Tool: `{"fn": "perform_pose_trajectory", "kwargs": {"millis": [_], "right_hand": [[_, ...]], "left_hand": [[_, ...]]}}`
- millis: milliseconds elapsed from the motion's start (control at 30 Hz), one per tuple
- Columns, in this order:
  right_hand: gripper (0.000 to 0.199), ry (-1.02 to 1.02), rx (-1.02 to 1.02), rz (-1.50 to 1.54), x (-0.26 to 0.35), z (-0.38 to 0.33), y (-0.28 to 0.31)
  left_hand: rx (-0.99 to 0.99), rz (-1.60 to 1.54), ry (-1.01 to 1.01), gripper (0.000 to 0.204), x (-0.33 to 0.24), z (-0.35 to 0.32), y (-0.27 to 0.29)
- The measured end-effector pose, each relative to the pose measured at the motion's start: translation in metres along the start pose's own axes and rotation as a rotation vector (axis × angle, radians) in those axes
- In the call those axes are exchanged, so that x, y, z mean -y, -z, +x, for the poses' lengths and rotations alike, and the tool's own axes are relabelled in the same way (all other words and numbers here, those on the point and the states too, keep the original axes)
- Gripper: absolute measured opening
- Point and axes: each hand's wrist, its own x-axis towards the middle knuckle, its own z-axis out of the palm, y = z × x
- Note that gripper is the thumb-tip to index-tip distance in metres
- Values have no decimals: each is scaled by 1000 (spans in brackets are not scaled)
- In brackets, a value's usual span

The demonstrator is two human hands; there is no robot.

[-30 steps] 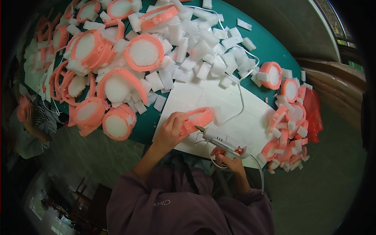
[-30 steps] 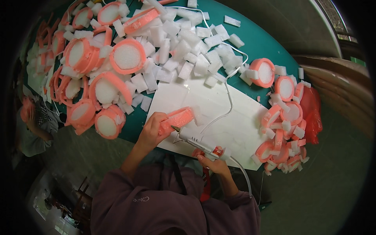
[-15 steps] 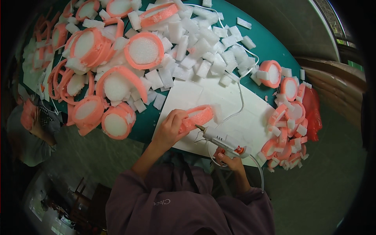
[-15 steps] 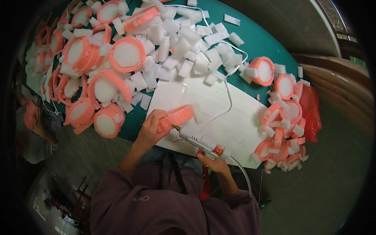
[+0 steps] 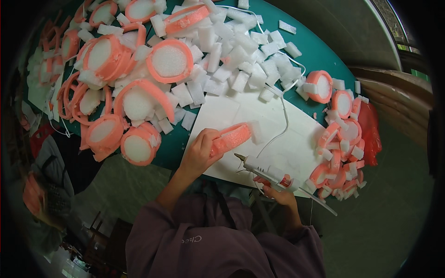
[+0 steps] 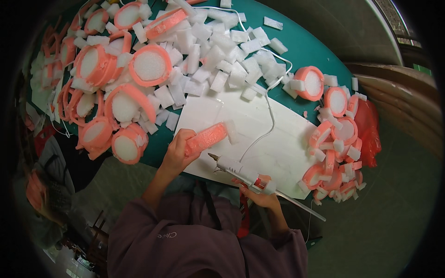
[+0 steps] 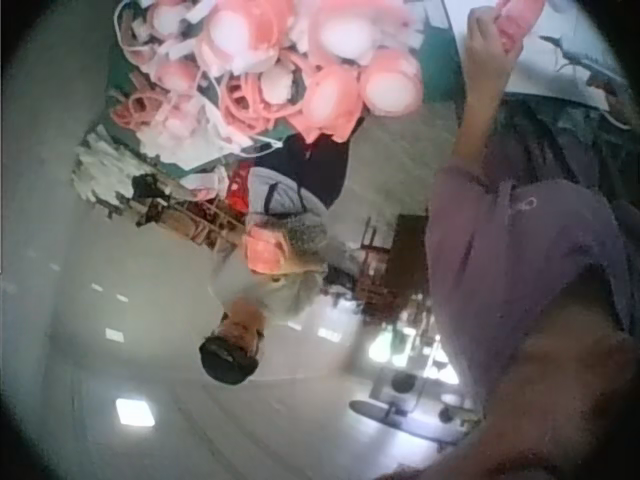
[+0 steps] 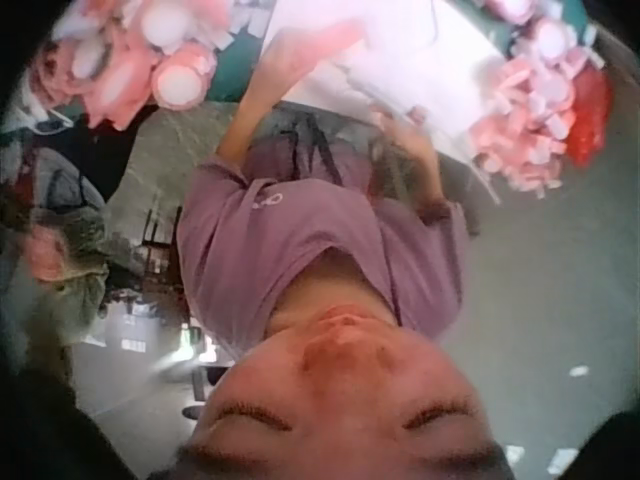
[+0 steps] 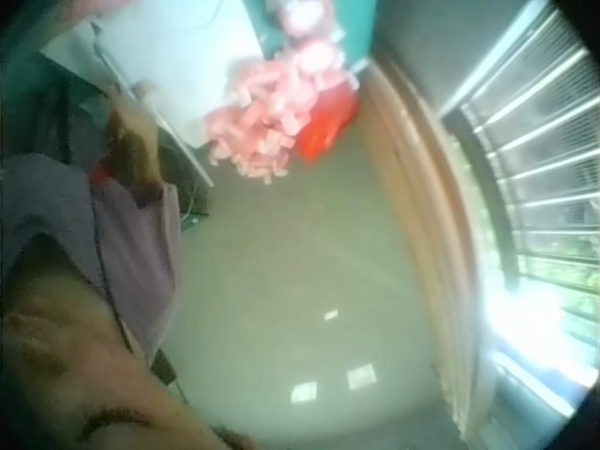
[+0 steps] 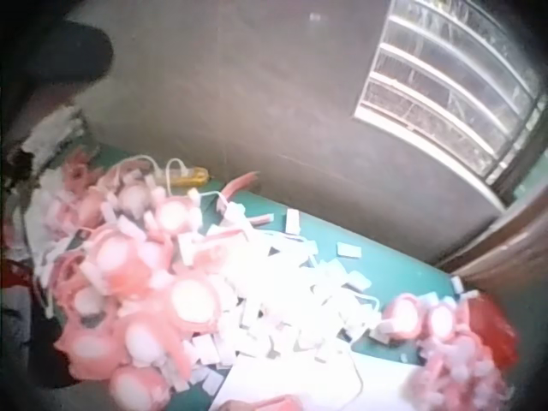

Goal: The person assembles foam crafts by applying hot glue to foam pieces with a hot glue gun and attaching foam blocks to circular foam pads by hand.

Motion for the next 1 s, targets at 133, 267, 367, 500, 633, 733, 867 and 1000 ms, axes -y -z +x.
{"fn": "perform_pose_trajectory", "kwargs": {"millis": [133,267,367,500,633,733,867,1000], "right_hand": [[25,74,-202,-46,-1,-7,20],[39,245,-532,-916,-7,11,69],[49,595,-557,-1074,-10,45,107],[55,378,-369,-1491,-10,63,148],[60,244,-306,-1642,2,62,143],[62,209,-325,-1707,16,51,124],[58,53,-430,-1701,46,10,79],[42,-13,-167,-1258,115,-12,29]], "left_hand": [[-25,-11,10,47,0,-1,2],[-5,-55,1,47,2,0,-2],[-10,-43,7,48,1,-1,0],[0,-32,-6,48,0,0,0],[-43,-25,-48,44,-3,2,-1],[-37,-18,-42,44,-4,-1,-1],[-51,-29,-67,45,0,-2,-4],[-77,19,-112,41,3,-1,-3]]}}
